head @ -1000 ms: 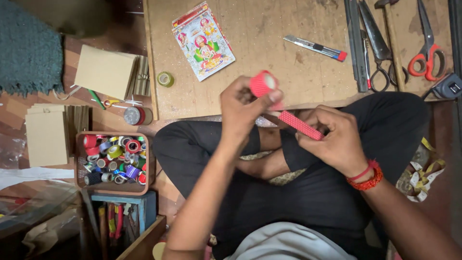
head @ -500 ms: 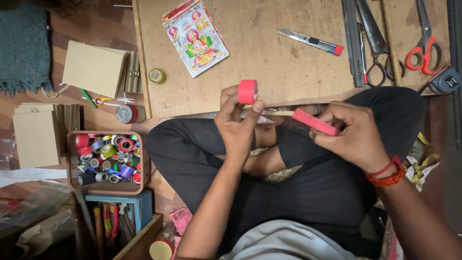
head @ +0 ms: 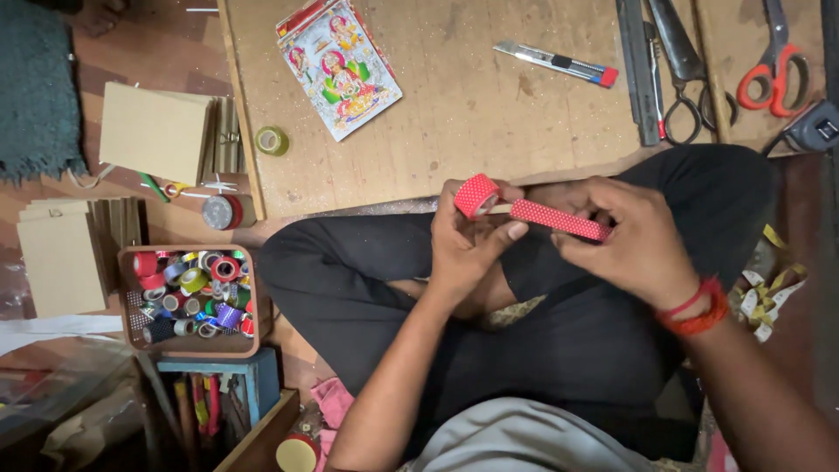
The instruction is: The person sits on the floor and wraps red patterned decorative tape around the edges of small printed religious image cards. They press the tape along each side, cut it with a utility knife, smooth it down, and set finished cards aside with a stack of completed ones.
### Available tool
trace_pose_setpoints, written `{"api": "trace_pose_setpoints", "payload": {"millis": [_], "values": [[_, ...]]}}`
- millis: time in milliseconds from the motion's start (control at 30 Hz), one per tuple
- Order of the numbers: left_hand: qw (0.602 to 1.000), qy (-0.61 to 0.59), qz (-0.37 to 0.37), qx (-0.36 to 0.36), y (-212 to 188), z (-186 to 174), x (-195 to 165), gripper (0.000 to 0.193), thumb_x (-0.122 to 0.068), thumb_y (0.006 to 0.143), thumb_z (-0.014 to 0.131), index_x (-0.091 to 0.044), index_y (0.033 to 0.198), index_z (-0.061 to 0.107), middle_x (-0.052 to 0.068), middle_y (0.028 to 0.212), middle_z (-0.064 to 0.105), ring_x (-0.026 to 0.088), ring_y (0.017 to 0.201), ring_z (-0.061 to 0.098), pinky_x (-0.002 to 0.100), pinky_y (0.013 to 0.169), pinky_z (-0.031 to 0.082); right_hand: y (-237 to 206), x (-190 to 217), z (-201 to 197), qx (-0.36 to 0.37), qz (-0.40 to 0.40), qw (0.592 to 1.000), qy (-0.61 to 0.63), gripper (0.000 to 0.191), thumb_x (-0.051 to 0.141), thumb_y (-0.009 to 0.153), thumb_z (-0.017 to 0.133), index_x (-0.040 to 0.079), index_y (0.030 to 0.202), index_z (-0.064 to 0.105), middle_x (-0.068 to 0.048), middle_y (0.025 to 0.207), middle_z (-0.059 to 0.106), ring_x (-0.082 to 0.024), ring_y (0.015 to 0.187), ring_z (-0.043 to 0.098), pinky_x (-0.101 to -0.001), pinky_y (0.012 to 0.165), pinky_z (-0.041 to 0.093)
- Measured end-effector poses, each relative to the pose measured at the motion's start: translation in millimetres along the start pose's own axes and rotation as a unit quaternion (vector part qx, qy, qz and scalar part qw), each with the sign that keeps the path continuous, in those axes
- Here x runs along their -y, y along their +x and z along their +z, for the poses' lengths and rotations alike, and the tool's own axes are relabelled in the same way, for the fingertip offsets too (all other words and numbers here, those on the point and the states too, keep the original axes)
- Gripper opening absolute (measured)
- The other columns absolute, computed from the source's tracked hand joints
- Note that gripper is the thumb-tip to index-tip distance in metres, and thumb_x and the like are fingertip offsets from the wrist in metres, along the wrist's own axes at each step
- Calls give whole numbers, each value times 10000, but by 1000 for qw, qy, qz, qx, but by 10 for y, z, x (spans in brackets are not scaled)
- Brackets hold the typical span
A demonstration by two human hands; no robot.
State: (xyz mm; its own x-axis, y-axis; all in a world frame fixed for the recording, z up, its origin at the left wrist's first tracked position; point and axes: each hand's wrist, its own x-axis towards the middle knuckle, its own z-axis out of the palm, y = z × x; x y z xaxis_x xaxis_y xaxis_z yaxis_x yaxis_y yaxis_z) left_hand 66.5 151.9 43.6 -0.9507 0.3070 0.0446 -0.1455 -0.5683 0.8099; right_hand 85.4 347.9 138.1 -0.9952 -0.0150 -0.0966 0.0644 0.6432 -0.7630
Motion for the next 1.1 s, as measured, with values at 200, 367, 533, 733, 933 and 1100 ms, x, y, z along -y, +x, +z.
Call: {"api": "trace_pose_setpoints", "payload": {"millis": [200, 367, 533, 733, 933, 1100], "values": [[998, -40, -7, -48, -38, -11, 271, 398, 104, 898, 751, -48, 1147, 480, 85, 1168, 585, 179, 1154, 613, 382, 1035, 551, -217, 236, 367, -185, -243, 926, -220, 372, 124, 927, 734, -39, 1257, 676, -212, 1362, 662, -360, 1309, 608, -521, 1124, 402], [994, 93, 23, -53, -47, 34, 342, 465, 93, 878, 796, -18, 1217, 499, 93, 1193, 595, 166, 1142, 581, 345, 1041, 494, -161, 241, 477, -200, -157, 962, -95, 213, 69, 997, 670, 45, 1207, 701, -100, 1307, 709, -262, 1304, 663, -467, 1175, 424], [998, 3, 15, -61, 2, 89, 428, 452, 46, 867, 808, -27, 1198, 509, 89, 1229, 624, 175, 1201, 627, 361, 1100, 523, -88, 124, 328, -149, -145, 978, -17, 216, 57, 997, 645, 51, 1204, 704, -94, 1242, 738, -247, 1241, 690, -426, 1108, 473], [994, 88, 5, -71, 3, 14, 544, 484, 99, 824, 838, -35, 1142, 499, 109, 1125, 638, 184, 1048, 654, 368, 975, 556, -306, -287, 170, -150, -128, 979, -56, 224, 46, 954, 686, 63, 1174, 720, -70, 1214, 749, -229, 1223, 700, -465, 1149, 438], [997, 46, 9, -57, 67, 6, 563, 454, 95, 832, 830, -54, 1091, 488, 98, 1099, 631, 172, 1020, 657, 348, 941, 563, -633, -709, -138, -175, -99, 976, -81, 180, 32, 937, 710, 73, 1109, 742, -51, 1187, 758, -223, 1238, 701, -456, 1148, 443], [980, 171, 36, -98, 31, -26, 506, 462, 95, 818, 859, -51, 1101, 524, 71, 1050, 595, 141, 939, 571, 302, 871, 495, -717, -812, -49, -257, -30, 966, 2, 173, 52, 852, 848, 44, 977, 729, -107, 1080, 770, -213, 1056, 753, -393, 953, 552]]}}
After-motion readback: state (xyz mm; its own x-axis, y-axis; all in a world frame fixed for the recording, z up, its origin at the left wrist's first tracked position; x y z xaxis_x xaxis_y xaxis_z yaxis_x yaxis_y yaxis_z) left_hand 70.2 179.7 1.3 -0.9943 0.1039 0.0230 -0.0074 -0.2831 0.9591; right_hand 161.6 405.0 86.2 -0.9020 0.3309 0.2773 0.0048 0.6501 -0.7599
